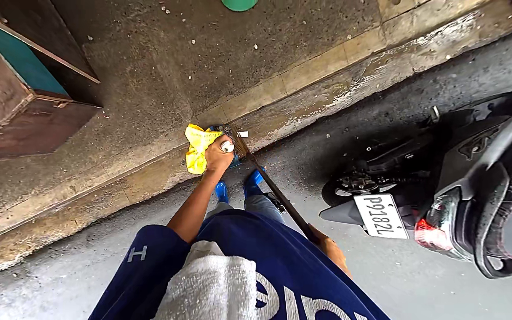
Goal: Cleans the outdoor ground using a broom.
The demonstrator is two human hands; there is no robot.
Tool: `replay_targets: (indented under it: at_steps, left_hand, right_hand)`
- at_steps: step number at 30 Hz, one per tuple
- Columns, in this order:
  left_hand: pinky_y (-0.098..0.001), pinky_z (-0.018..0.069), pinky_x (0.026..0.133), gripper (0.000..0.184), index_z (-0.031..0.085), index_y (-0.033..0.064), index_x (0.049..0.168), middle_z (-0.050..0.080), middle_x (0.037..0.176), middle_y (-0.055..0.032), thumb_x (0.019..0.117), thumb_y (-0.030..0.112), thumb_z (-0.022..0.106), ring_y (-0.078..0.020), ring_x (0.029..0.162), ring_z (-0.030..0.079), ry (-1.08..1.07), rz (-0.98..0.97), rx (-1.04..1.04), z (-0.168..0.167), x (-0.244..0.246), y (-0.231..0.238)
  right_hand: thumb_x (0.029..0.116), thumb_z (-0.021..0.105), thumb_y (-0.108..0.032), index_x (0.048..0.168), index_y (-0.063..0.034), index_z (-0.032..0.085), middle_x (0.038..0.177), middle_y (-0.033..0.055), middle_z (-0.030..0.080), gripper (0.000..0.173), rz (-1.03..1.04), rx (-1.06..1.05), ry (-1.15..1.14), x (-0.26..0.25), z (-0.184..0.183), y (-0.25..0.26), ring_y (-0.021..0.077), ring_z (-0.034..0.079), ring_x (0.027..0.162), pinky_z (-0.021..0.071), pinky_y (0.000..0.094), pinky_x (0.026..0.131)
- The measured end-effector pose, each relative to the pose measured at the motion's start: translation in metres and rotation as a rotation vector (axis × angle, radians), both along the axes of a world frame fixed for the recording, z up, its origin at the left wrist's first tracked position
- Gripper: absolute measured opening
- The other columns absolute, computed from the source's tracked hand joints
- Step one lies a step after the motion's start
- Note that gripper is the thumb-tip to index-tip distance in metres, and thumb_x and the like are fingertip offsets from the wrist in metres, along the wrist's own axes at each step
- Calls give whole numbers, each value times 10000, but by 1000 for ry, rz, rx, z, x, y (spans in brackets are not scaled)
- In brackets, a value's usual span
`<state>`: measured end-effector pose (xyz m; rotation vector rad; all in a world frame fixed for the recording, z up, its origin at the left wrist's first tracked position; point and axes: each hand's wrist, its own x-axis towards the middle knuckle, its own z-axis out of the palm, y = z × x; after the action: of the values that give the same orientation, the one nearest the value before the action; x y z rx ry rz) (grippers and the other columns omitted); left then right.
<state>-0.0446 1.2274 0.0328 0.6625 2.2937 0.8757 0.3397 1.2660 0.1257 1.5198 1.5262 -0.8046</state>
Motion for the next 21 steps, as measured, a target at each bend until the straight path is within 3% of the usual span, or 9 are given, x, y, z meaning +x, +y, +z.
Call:
replay_targets:
  at_steps: [4,7,9,11,14,17,21]
  left_hand:
    - [-654,491,836,170,725,39,1018,736,1014,-189,854,61,688,-398,992,695,14,-9,11,-3,7,-3]
    - [-655,493,830,166,725,34,1003,732,1003,-192,840,56,702,-397,978,693,14,-45,35,0,9,-5]
    - [-662,504,851,188,732,23,1012,734,1016,-200,827,35,705,-409,997,695,15,-93,49,4,14,-7]
    - [-659,503,859,188,734,28,1015,737,1023,-197,830,37,706,-406,1001,697,15,-136,33,8,20,-5]
    - [-671,503,831,182,735,43,1022,740,1013,-189,844,62,701,-410,989,701,9,-205,-5,7,22,7]
    - [-666,499,841,190,731,48,1034,738,1024,-186,848,61,696,-406,998,698,16,-231,-12,6,18,16]
    - [-656,505,888,202,728,31,1051,732,1053,-193,854,67,698,-394,1034,692,17,-195,10,-1,2,-2]
  right_hand:
    - [1011,624,-176,1577,-318,455,1378,202,652,607,-41,104,-23,29,42,0,469,637,1214,468,712,970]
    - [1023,588,-146,1603,-335,398,1393,213,632,639,-32,141,-157,24,43,-13,471,648,1181,495,689,920]
    - [1034,557,-197,1606,-358,383,1413,188,619,619,-16,107,-227,15,18,-21,444,660,1163,523,664,892]
    - [1088,472,-355,1587,-392,405,1432,146,620,504,31,38,-242,6,-7,-30,405,656,1204,533,630,924]
    - [1105,381,-466,1568,-432,424,1422,99,639,466,74,-11,-187,-11,-16,-38,363,659,1220,536,597,942]
    - [1083,481,-417,1566,-425,433,1422,103,641,486,32,-25,-125,-3,-4,-29,372,641,1249,516,621,966]
    - [984,656,-185,1556,-359,478,1392,163,653,624,-119,54,-22,62,14,-21,441,645,1215,480,711,965]
